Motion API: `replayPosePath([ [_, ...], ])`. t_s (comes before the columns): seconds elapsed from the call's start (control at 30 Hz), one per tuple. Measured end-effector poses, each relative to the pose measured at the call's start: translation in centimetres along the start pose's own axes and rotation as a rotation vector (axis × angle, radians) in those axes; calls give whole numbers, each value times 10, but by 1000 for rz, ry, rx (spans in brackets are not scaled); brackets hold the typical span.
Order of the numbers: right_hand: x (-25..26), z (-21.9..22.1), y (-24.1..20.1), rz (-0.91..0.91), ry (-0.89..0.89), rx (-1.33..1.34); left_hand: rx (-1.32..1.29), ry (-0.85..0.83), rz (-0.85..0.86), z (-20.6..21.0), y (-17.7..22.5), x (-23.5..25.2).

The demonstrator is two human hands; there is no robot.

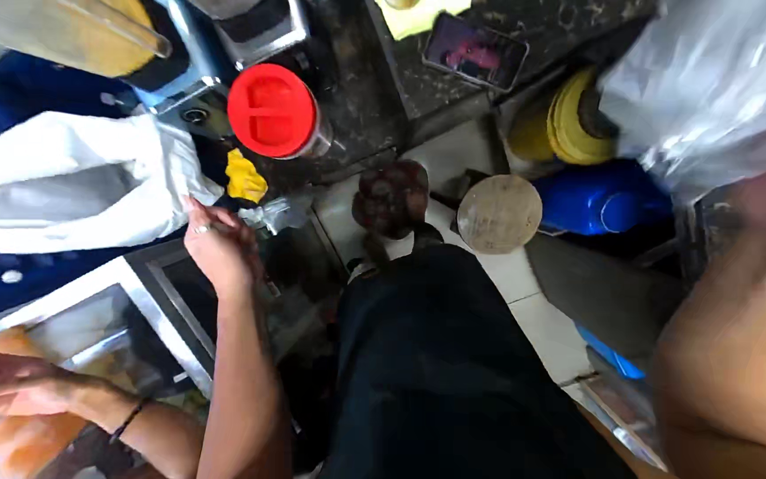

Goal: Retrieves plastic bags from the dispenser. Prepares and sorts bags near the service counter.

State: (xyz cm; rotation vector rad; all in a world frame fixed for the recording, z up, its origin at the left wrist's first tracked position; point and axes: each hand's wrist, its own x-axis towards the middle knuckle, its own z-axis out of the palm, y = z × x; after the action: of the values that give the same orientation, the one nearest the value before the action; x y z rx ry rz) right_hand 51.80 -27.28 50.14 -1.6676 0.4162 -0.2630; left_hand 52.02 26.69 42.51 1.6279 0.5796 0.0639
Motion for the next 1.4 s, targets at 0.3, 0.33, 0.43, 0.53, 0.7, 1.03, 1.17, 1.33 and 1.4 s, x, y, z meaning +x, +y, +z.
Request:
replayPosePath([
  [0.3,-139,81,51,163,-200,-176,-316,50,-309,40,-110,7],
  [0.33,-132,92,62,138,-273,-244,-340,17,-297,47,-121,1],
  [0.43,-101,123,126,130,-559,-284,-255,-50,-300,54,-159,-7],
  [0.53,-59,166,205,189,-647,-338,18,31,-159,49,-210,22],
  [0.7,-30,227,331,319,-640,-481,646,121,146,32,-281,76],
  [1.03,8,343,572,300,-723,-622,721,284,648,41,-416,139],
  [1.17,19,393,629,-76,-683,-783,607,394,915,56,-451,134],
  [1.33,48,461,686,-404,-515,-730,408,109,836,121,-564,156],
  [1.4,64,476,685,-277,-488,-846,304,33,516,139,-598,186],
])
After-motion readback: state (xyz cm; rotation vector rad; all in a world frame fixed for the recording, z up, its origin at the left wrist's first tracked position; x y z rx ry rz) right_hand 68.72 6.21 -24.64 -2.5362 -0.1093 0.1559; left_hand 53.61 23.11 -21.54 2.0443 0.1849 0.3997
